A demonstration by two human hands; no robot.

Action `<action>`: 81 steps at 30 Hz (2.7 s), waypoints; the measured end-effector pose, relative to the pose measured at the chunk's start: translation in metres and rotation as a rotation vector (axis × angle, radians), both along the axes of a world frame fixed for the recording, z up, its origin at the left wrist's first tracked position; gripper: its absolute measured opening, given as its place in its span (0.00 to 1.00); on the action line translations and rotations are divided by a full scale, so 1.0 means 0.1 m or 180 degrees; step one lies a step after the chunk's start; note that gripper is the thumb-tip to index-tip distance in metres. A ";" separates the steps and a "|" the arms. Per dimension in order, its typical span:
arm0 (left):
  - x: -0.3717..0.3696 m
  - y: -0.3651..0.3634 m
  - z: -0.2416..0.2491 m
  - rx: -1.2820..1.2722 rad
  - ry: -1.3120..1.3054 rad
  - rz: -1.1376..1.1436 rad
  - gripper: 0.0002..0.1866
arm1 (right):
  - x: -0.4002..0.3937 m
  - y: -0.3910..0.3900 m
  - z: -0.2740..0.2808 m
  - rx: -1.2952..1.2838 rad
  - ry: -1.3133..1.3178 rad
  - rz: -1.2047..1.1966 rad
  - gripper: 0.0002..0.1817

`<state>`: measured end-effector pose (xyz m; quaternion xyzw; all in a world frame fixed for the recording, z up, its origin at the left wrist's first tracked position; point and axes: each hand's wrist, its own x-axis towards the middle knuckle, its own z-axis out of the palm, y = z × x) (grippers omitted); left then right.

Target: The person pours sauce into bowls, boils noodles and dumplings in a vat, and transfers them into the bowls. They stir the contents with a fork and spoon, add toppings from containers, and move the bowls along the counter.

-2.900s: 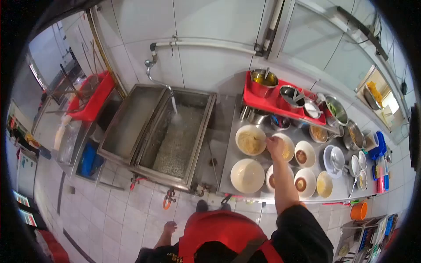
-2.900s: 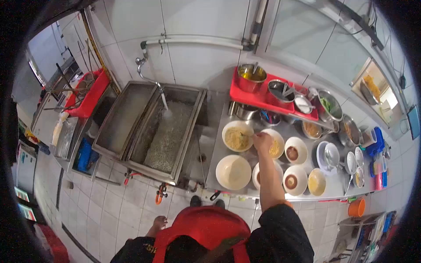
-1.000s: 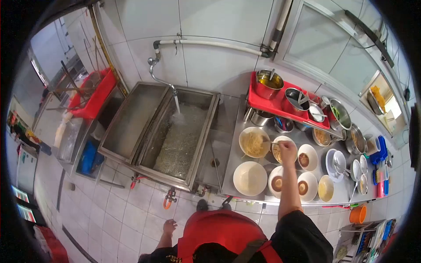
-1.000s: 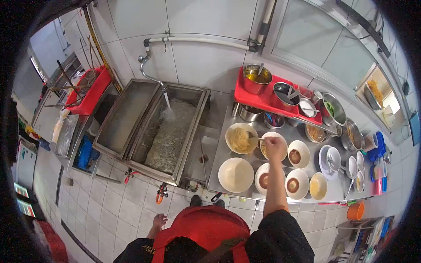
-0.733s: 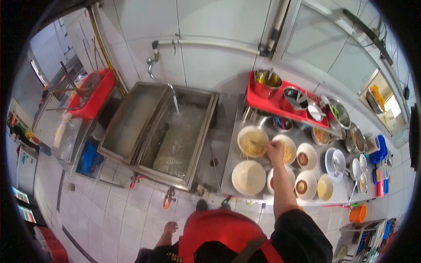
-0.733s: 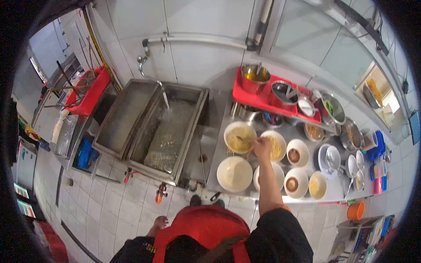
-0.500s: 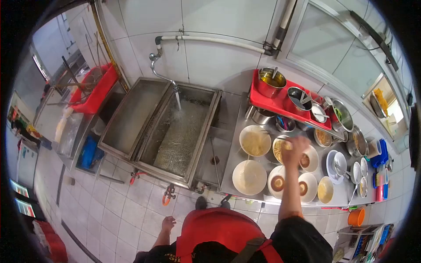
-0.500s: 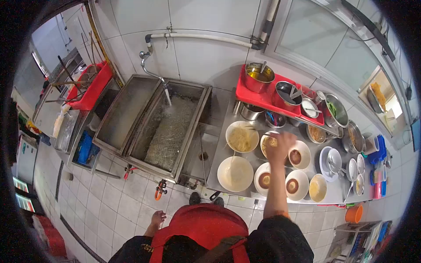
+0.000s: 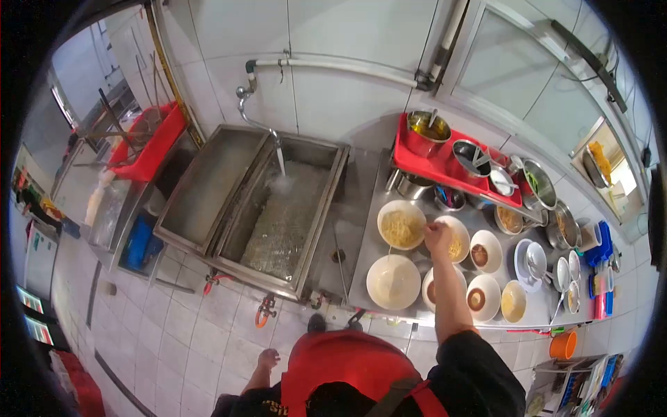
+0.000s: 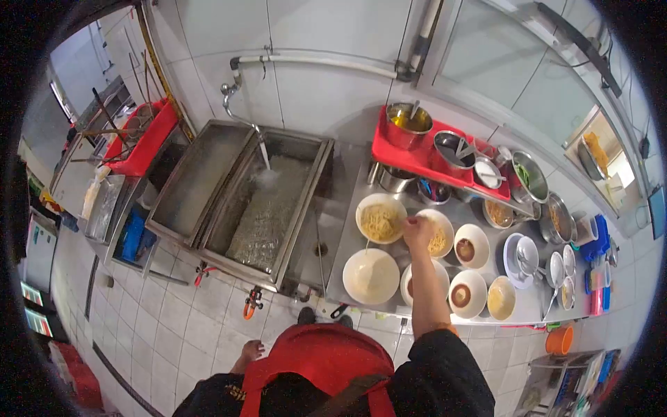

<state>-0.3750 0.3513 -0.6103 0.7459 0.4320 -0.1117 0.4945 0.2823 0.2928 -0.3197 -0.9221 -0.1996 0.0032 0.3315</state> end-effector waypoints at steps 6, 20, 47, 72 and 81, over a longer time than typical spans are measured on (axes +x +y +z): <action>0.08 -0.01 0.06 -0.1682 -0.0687 0.2924 0.15 | -0.14 -0.26 1.02 0.0955 -0.1830 0.0294 0.03; -0.06 0.12 -0.14 -0.2326 -0.1108 0.3041 0.12 | -0.32 -0.28 1.14 0.0459 -0.2524 0.0080 0.04; -0.10 0.03 -0.06 -0.1427 -0.0287 0.2624 0.16 | -0.50 -0.17 1.12 0.0610 -0.2641 0.0487 0.08; -0.25 0.13 -0.34 -0.1577 -0.0966 0.2145 0.15 | -0.41 -0.23 0.95 0.0876 -0.2950 0.0498 0.07; 0.01 0.17 -0.01 -0.2491 -0.0960 0.3078 0.08 | -0.18 -0.53 1.23 0.0214 -0.2596 0.0915 0.05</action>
